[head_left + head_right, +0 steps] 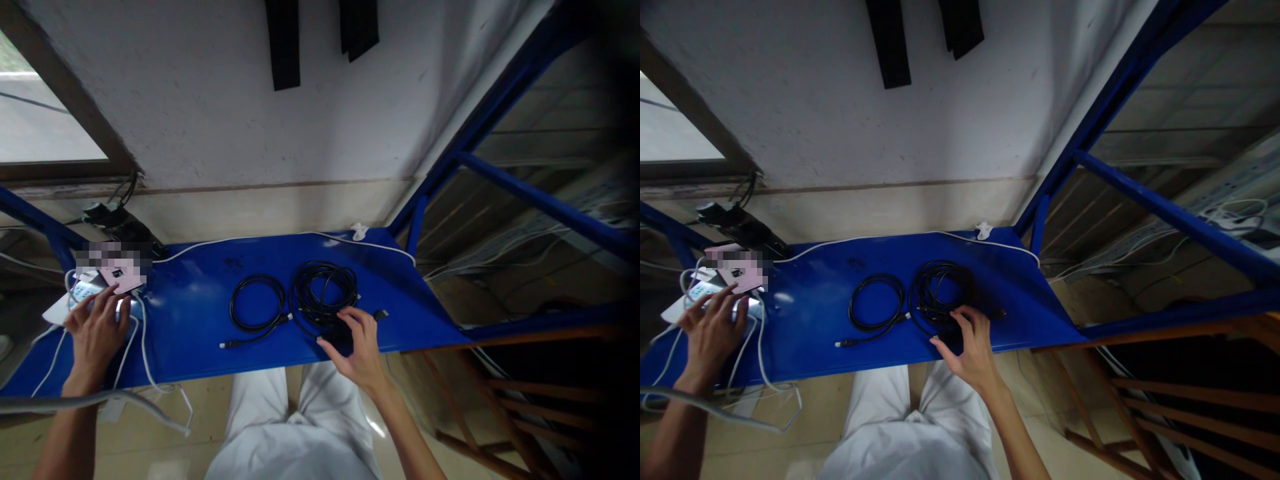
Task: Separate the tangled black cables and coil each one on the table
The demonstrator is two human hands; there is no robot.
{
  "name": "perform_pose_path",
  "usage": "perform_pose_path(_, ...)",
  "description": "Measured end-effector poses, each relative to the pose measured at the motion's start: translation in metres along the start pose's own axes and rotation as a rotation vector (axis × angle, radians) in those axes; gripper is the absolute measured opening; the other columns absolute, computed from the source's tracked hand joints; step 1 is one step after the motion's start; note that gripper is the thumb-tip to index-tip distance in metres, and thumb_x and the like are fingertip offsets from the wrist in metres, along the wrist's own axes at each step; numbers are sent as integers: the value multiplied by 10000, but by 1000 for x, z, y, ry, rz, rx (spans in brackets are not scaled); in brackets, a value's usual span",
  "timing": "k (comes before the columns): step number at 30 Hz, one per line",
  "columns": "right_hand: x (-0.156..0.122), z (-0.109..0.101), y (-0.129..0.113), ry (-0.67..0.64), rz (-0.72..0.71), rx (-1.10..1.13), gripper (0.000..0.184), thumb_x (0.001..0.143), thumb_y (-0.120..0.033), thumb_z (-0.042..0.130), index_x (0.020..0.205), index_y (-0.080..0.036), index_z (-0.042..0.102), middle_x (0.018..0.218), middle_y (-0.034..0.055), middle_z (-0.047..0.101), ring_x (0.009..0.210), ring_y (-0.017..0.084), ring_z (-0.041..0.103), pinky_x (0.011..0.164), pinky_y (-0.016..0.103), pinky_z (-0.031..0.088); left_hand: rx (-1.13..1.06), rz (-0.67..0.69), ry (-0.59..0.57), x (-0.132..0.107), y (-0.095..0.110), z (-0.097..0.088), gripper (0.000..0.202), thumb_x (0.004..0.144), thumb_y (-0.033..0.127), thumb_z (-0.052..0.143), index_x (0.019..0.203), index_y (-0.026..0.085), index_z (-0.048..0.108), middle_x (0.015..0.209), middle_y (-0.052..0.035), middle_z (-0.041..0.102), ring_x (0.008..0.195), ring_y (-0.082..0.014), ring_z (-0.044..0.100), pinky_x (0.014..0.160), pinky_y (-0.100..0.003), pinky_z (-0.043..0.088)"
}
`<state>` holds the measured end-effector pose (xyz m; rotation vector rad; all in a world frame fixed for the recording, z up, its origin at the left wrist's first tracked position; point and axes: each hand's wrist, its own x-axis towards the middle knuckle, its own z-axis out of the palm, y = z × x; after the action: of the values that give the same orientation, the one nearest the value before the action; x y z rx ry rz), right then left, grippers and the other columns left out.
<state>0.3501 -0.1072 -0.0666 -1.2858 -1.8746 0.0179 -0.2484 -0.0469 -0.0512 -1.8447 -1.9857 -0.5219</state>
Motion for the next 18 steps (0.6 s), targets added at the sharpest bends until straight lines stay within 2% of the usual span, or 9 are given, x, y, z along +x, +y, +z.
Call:
perform_pose_path(2, -1, -1, 8, -62, 19, -41, 820, 878, -476, 878, 1542, -187, 493, 1422, 225, 597, 1300, 415, 585, 1072, 623, 506, -2, 4, 1, 5, -1, -1, 351, 1106, 368, 452, 1287, 159, 667, 1594, -174, 565, 1562, -404, 335, 1220, -636, 206)
perform_pose_path(3, -2, -1, 12, -101, 23, -53, 837, 892, -501, 861, 1570, -198, 473, 1446, 218, 593, 1324, 415, 578, 1087, 620, 503, -2, 2, 5, 7, -1, -1, 349, 1104, 363, 456, 1297, 159, 664, 1591, -176, 567, 1562, -401, 335, 1217, -638, 200)
perform_pose_path(7, -5, 0, 18, -189, -7, -97, 678, 962, -491, 793, 1536, -237, 538, 1468, 181, 611, 1372, 395, 572, 1127, 598, 488, -1, 11, 13, 12, 0, -3, 343, 1100, 351, 471, 1307, 152, 659, 1580, -183, 573, 1552, -381, 356, 1218, -624, 188)
perform_pose_path(18, -2, 4, 22, -180, -66, -131, 457, 1057, -313, 676, 1501, -240, 592, 1447, 163, 651, 1383, 353, 593, 1131, 562, 478, -23, 29, -31, 8, 5, -2, 365, 1096, 377, 472, 1320, 170, 674, 1617, -180, 532, 1545, -414, 329, 1209, -629, 220)
